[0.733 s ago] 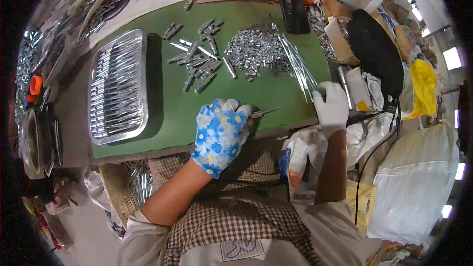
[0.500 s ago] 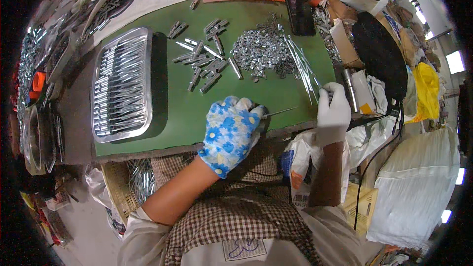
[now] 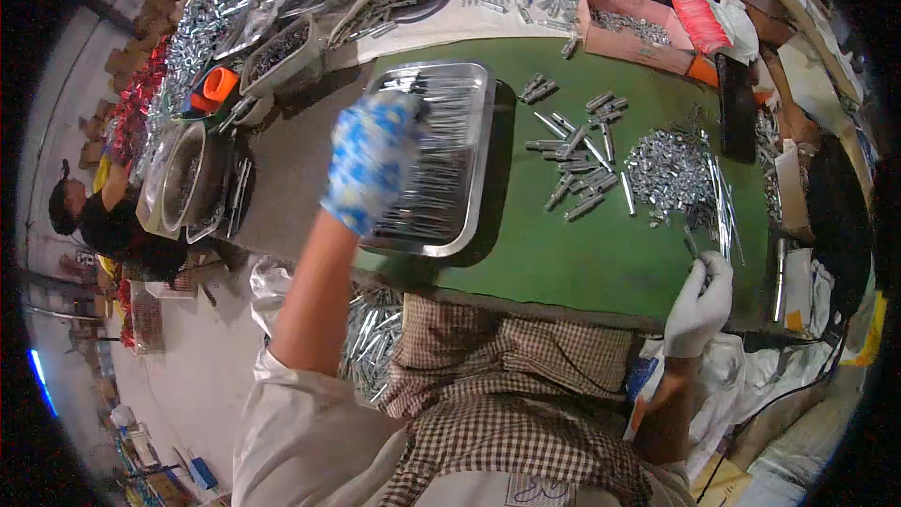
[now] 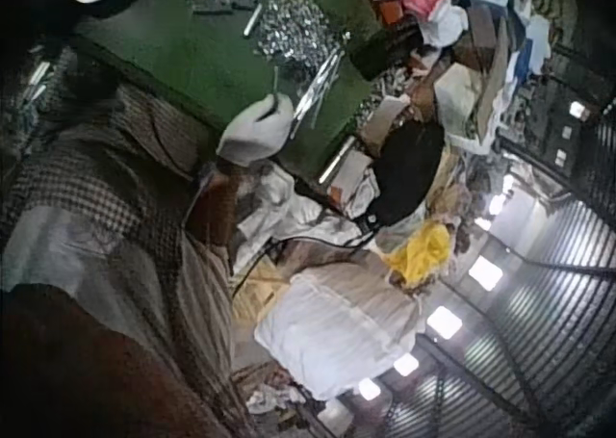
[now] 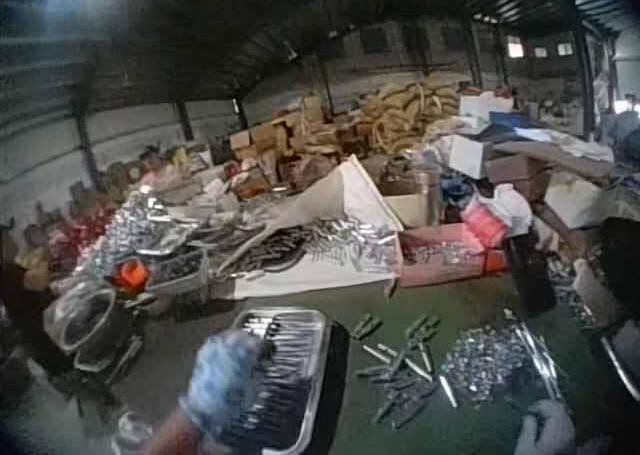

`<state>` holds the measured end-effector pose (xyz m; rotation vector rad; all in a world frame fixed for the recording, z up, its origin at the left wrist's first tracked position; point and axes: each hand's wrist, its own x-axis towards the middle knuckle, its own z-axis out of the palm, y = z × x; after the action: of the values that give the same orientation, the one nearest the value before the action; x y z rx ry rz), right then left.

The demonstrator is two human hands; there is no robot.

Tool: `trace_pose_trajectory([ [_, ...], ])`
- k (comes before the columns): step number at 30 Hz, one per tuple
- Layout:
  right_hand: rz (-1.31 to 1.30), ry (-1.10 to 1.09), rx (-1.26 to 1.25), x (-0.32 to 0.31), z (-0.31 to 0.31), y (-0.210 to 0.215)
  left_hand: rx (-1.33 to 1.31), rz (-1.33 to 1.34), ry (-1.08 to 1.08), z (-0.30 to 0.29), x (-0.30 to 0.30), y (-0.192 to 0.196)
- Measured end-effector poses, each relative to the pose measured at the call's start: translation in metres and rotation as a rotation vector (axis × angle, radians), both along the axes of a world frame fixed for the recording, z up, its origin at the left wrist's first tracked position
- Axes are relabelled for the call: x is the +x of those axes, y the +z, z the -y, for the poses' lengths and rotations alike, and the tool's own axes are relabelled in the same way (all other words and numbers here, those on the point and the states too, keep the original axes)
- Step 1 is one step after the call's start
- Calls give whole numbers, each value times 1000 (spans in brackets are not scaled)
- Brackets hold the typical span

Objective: Assembling small metal hardware components using hands and a pair of pliers.

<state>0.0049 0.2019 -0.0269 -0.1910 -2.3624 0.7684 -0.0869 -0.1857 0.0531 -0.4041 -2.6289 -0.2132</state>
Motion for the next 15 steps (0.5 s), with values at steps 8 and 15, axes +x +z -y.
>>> trace_pose_trajectory([
  [8,5,-32,2,-3,7,0,59,229,3,68,-16,-14],
  [15,-16,-23,18,-1,2,-1,-307,411,199,31,-19,13],
])
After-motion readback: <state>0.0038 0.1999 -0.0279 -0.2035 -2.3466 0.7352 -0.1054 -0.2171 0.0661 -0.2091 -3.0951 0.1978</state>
